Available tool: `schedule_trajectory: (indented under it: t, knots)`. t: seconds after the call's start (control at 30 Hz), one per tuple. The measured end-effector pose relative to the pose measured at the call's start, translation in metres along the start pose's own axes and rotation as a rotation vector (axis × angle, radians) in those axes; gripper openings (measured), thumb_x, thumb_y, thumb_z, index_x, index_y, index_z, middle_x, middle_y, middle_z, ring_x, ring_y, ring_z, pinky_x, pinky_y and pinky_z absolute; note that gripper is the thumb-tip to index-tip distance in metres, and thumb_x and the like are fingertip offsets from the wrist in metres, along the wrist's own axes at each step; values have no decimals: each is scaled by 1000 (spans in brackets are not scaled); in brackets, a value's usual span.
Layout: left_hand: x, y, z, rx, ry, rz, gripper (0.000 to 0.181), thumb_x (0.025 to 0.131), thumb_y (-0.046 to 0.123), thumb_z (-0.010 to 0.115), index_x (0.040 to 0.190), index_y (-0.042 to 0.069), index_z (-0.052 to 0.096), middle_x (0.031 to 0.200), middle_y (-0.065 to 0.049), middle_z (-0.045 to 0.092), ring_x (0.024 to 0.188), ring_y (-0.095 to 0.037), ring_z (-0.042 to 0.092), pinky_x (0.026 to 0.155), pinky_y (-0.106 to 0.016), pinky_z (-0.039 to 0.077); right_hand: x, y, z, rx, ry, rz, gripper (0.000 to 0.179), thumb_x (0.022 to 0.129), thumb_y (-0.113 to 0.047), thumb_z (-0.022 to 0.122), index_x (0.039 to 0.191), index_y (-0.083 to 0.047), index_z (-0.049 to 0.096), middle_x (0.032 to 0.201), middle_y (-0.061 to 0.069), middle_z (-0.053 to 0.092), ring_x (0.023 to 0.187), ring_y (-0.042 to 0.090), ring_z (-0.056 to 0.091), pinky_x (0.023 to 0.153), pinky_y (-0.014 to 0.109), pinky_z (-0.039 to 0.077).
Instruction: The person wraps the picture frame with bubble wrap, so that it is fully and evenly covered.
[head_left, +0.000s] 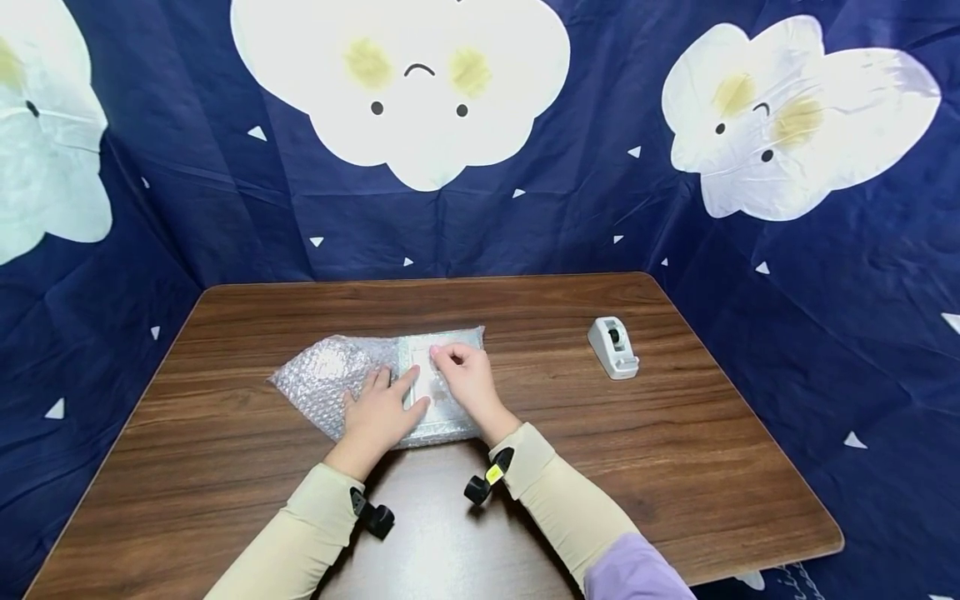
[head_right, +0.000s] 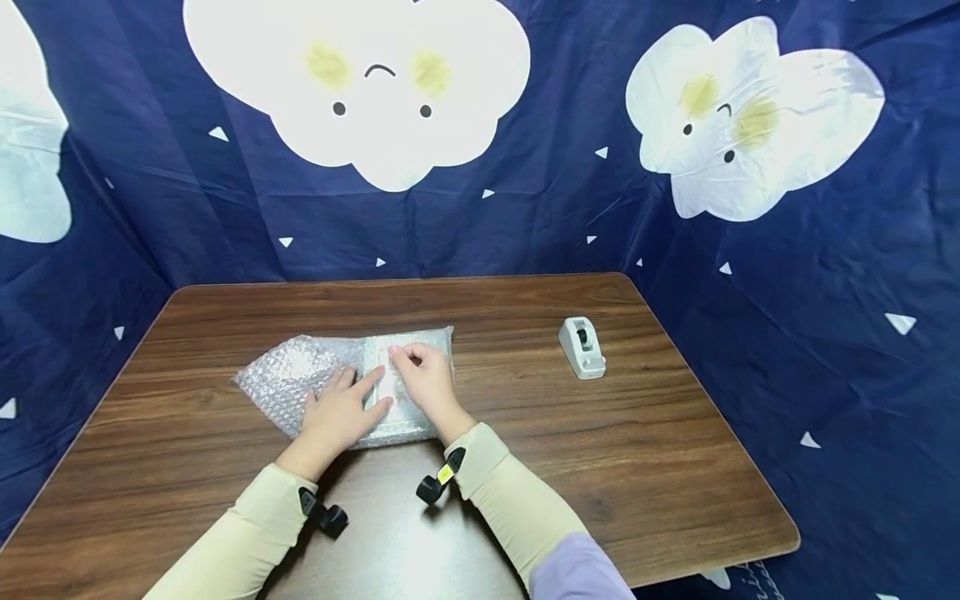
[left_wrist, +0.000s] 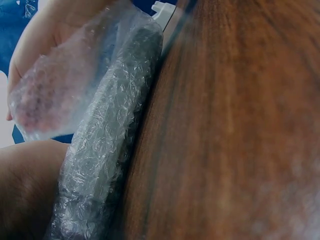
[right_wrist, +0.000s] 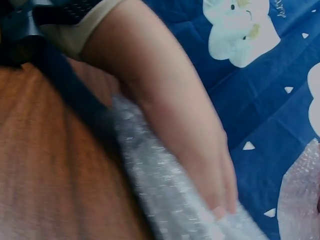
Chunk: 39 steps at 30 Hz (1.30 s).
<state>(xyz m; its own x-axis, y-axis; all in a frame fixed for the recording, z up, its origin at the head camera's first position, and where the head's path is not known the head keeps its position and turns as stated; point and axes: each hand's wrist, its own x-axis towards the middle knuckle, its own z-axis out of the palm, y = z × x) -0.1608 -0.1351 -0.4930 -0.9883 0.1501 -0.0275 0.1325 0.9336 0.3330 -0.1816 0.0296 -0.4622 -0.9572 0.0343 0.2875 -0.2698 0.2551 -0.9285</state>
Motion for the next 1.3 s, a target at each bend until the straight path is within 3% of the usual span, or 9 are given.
schedule_trajectory:
  t: [0.13,0.33,0.8,1.13,1.3]
  knots:
    - [0,0,1,-3,3,3,68,96,61,47,156,29,42,160,-26,30,149,-49,20,107,-82,11,-4,6,6,21,19,67,26,95,-17,69,77,2,74,71,-2,63,68,6,51,61,21,42]
    - [-2,0,-1,0,9,0,67,96,60,48,156,29,43,160,-26,31,149,-48,22,108,-81,12,-7,11,10,-24,24,62,25,94,-18,69,78,-1,75,70,-2,65,67,7,53,62,22,43]
    - [-3,1,-2,-20,7,1,68,96,59,48,155,27,43,159,-26,32,149,-48,21,108,-81,10,-7,18,12,-85,-90,133,28,97,-18,65,77,0,69,65,-7,54,66,7,49,65,24,42]
    - [-3,-3,-5,-13,14,52,67,98,59,46,156,26,41,158,-28,33,147,-51,22,106,-83,11,-5,17,11,-148,-119,160,30,98,-20,63,73,-3,68,61,-7,49,64,10,45,62,25,38]
    - [-1,-11,-12,-30,-31,98,72,95,61,51,158,27,39,159,-27,32,146,-52,24,106,-83,12,-5,16,10,-179,-126,163,30,97,-21,63,73,-5,68,61,-6,50,64,11,45,61,26,38]
